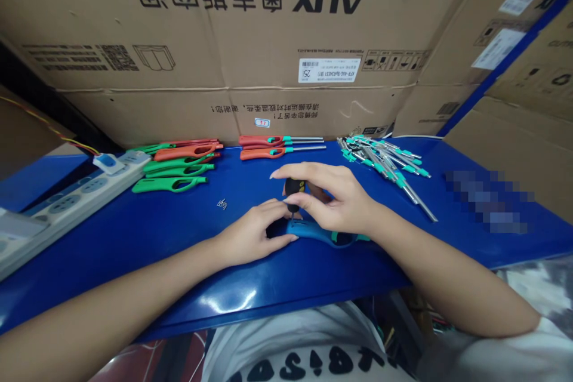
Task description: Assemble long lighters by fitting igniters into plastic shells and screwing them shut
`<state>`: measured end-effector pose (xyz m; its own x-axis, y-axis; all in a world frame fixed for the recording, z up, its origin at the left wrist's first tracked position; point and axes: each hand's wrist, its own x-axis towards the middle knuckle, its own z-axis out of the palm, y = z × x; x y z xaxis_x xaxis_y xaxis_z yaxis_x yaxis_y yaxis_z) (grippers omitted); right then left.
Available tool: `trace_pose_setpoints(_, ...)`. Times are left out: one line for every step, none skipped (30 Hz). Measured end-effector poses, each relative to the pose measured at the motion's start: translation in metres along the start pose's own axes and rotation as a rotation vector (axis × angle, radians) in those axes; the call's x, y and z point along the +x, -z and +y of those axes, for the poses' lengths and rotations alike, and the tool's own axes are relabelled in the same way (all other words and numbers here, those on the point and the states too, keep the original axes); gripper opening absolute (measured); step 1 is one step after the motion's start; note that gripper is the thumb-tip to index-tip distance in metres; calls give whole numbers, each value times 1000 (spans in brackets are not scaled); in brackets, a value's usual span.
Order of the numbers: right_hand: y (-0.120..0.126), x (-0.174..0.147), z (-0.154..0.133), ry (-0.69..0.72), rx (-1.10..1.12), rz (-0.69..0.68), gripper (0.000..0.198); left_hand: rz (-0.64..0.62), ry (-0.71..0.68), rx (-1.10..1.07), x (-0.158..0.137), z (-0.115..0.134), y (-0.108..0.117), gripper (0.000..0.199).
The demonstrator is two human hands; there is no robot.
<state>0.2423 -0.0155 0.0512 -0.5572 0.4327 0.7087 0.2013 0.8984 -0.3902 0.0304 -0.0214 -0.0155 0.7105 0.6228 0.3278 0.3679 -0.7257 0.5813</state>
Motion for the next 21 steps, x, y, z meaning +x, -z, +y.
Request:
trace_pose_setpoints(0, 0, 0, 18, -47, 7, 25, 8, 0, 6, 0, 1, -1, 23)
trace_pose_setpoints(0, 1, -1, 34, -81, 8, 24, 15, 0, 9, 0, 2, -2, 23)
trace_pose_setpoints(0, 1, -1, 47, -105, 8, 23, 22, 0, 11, 0, 2, -3, 22)
trace_pose_setpoints(-1, 0, -1, 56, -123, 8, 22, 27, 0, 13, 0, 3, -3, 22)
trace_pose_setpoints(-2, 0, -1, 64, -139, 8, 22, 31, 1, 17, 0, 3, -4, 22)
trace_pose_setpoints(-2, 0, -1, 75, -154, 6, 22, 32, 3, 20, 0, 4, -4, 23)
trace_pose_setpoints(-3, 0, -2, 87, -169, 4, 23, 34, 3, 21, 0, 4, -4, 24)
trace_pose_setpoints(-4, -1, -2, 96, -181, 1, 23, 34, 3, 19, 0, 4, -4, 24)
trace_pose_setpoints(-5, -1, -2, 101, -189, -1, 23, 34, 1, 16, 0, 4, -4, 25)
trace_pose_setpoints(-5, -1, -2, 100, -191, -3, 23, 36, -1, 14, 1, 4, -4, 25)
trace_pose_setpoints(-5, -1, -2, 92, -189, -5, 23, 39, -2, 14, 1, 4, -4, 24)
trace_pose_setpoints(-6, -1, -3, 76, -184, -6, 23, 40, 0, 17, 1, 4, -4, 24)
trace_pose_setpoints(-6, -2, -3, 60, -177, -7, 23, 41, 4, 23, 1, 4, -4, 24)
trace_pose_setpoints(-6, -2, -3, 44, -171, -9, 24, 39, 9, 29, 1, 4, -4, 24)
trace_pose_setpoints(-7, -3, -3, 30, -168, -10, 25, 35, 13, 33, 1, 4, -4, 24)
trace_pose_setpoints(-7, -3, -2, 18, -163, -7, 27, 30, 17, 35, 0, 4, -4, 25)
trace_pose_setpoints(-8, -4, -2, 11, -152, -1, 29, 26, 20, 35, 0, 3, -4, 26)
trace_pose_setpoints(-9, -5, -1, 7, -134, 7, 31, 24, 23, 33, 0, 3, -3, 27)
trace_pose_setpoints(-9, -5, 0, 4, -109, 18, 33, 22, 27, 31, 0, 3, -3, 28)
trace_pose_setpoints(-10, -6, 0, 2, -77, 30, 34, 21, 33, 28, 1, 3, -3, 29)
trace_pose_setpoints(-10, -6, 0, 0, -42, 42, 36, 18, 39, 23, 1, 4, -2, 29)
